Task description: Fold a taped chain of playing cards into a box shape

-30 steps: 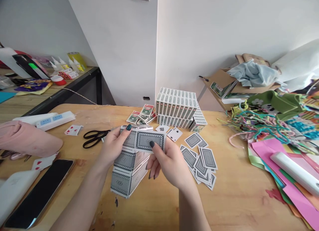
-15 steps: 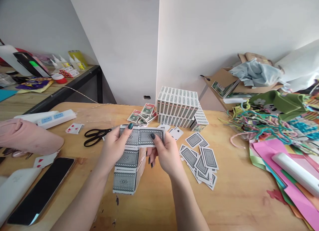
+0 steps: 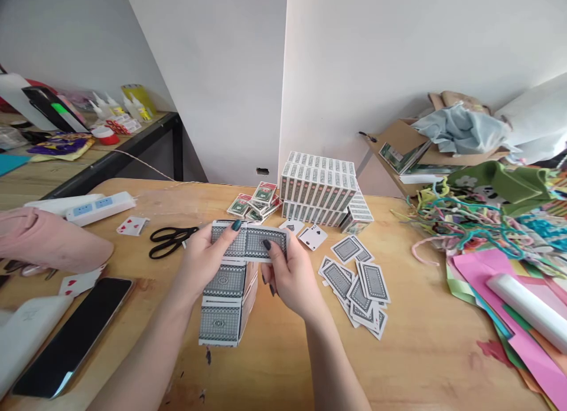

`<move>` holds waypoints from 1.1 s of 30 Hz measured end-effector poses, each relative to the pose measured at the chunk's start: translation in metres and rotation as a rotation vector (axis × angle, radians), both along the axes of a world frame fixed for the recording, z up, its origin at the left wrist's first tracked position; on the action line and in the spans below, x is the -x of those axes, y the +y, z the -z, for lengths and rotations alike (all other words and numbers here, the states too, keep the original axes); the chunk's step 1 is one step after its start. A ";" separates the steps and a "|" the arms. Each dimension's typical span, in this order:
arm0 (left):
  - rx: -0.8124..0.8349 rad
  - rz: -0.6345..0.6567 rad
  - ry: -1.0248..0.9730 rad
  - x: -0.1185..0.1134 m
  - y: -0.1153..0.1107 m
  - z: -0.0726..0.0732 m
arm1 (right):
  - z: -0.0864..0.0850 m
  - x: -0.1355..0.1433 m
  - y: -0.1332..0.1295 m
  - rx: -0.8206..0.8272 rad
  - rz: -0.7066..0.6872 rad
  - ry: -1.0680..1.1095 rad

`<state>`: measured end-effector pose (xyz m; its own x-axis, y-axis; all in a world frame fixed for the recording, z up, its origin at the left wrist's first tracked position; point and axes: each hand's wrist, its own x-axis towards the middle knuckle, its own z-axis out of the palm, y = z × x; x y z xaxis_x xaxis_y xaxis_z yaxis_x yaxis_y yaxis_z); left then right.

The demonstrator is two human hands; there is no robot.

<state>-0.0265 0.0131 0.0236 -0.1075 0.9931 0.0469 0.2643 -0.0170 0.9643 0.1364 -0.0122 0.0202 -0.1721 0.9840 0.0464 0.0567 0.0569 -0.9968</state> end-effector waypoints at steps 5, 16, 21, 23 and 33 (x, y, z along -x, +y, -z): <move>-0.011 0.016 0.014 -0.004 -0.002 -0.002 | -0.001 -0.007 0.003 0.041 -0.045 0.028; 0.010 -0.017 0.021 -0.009 -0.003 0.002 | -0.002 -0.004 -0.001 -0.004 -0.051 -0.054; -0.013 -0.023 0.030 -0.010 -0.004 0.002 | -0.002 -0.001 0.001 0.039 -0.072 0.009; -0.027 -0.020 0.026 -0.010 -0.004 0.002 | -0.002 0.000 0.001 0.046 -0.078 0.024; -0.015 -0.025 0.022 -0.013 -0.006 0.003 | -0.001 0.003 0.002 0.076 -0.125 0.047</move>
<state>-0.0133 0.0075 0.0204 -0.1308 0.9893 0.0640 0.2859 -0.0241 0.9580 0.1333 -0.0104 0.0216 -0.2927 0.9561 -0.0162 0.0067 -0.0149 -0.9999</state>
